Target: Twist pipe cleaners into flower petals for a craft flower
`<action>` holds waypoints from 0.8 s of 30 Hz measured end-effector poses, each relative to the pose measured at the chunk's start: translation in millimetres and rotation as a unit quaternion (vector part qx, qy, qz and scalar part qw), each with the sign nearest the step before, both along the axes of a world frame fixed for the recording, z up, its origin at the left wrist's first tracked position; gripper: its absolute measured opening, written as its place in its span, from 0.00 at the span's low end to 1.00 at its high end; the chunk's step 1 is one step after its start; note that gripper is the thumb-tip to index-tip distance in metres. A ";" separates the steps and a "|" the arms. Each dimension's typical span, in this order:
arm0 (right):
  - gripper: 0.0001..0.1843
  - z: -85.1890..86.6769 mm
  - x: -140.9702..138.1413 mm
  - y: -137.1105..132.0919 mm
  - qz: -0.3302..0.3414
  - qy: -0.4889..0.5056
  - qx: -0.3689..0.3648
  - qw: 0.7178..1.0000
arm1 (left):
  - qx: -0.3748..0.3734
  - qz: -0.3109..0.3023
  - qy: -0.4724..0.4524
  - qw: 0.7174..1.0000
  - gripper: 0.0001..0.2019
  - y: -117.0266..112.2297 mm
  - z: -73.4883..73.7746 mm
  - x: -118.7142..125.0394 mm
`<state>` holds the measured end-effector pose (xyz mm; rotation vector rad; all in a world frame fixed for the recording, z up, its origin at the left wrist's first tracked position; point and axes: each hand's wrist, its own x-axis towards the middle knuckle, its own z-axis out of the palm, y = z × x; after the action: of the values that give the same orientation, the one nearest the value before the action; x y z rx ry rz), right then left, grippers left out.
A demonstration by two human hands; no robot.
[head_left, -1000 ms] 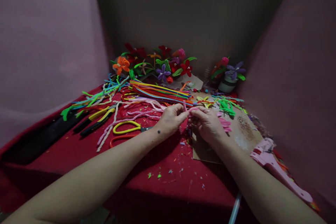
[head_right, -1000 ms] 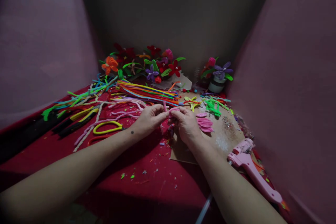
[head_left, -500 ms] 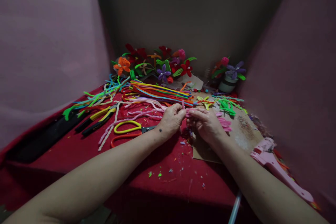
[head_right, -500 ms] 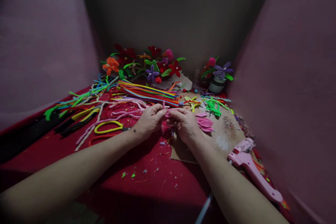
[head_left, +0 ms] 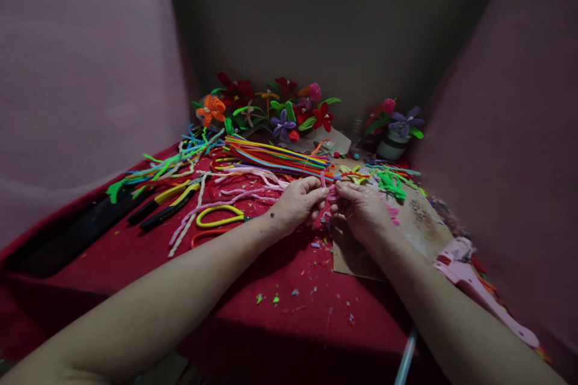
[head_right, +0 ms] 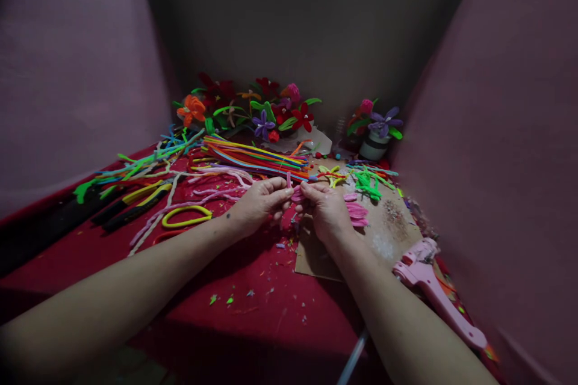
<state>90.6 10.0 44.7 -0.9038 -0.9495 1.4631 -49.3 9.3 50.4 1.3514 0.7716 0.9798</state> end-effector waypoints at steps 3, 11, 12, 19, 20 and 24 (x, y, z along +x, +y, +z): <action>0.09 0.2 -0.2 -0.5 0.008 -0.006 0.004 1.000 | -0.012 -0.021 0.000 1.000 0.09 1.0 0.5 -1.9; 0.12 -0.7 -0.8 0.1 0.016 -0.015 0.020 1.000 | -0.002 -0.021 -0.047 0.999 0.11 2.0 -3.3 -4.2; 0.12 -0.5 -1.7 -0.4 0.019 -0.010 0.018 1.000 | 0.003 -0.006 -0.048 0.999 0.11 2.3 -4.6 -4.0; 0.12 0.0 -6.8 -3.8 0.004 -0.015 0.002 1.000 | -0.058 0.048 -0.075 0.994 0.05 -0.9 -3.5 2.3; 0.12 -0.4 -6.7 -3.8 0.006 -0.015 0.005 1.000 | -0.065 0.057 -0.081 0.993 0.04 -2.0 -2.2 3.7; 0.11 -2.6 -5.0 -2.5 0.018 -0.027 0.034 0.999 | -0.063 0.086 -0.066 0.992 0.03 -5.6 -0.2 7.4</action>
<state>85.6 7.4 42.0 -0.8857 -1.0535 1.4337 -42.0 3.7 50.2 1.1135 0.8437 1.1257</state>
